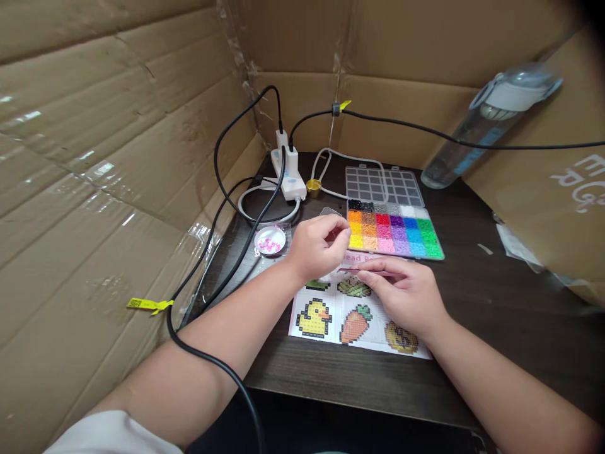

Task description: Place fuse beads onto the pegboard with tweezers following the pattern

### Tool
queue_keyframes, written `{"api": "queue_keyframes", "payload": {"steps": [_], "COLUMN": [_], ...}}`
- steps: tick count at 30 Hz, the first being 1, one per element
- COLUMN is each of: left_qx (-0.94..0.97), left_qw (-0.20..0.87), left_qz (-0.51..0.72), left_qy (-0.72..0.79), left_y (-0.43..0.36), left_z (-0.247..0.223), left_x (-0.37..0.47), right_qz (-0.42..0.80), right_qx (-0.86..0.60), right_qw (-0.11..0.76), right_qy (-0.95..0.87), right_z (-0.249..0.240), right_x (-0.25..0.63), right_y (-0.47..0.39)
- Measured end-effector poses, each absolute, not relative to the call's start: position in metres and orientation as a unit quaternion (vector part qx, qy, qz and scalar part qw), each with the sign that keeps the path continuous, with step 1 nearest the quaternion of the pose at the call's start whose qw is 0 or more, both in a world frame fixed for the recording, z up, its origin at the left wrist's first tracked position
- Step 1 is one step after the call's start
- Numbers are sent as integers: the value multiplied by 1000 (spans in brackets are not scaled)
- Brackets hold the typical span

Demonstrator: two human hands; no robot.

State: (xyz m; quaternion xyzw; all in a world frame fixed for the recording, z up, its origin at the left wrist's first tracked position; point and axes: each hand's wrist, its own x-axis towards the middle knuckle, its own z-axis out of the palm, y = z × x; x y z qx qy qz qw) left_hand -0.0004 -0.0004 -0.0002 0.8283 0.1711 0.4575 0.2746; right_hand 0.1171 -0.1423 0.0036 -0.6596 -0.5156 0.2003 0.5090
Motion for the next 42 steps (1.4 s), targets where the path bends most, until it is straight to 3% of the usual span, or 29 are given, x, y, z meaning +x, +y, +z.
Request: {"api": "queue_keyframes", "payload": {"steps": [42], "left_qx": [831], "left_qw": [278], "left_qz": [447], "left_qy": [178], "left_y": [-2], "left_z": [3], "left_x": [-1], "right_qz": [207], "right_qx": [-661], "right_qw": [483], "right_qy": [-535], "right_z": [7], "right_x": [115], "right_y": [-142]}}
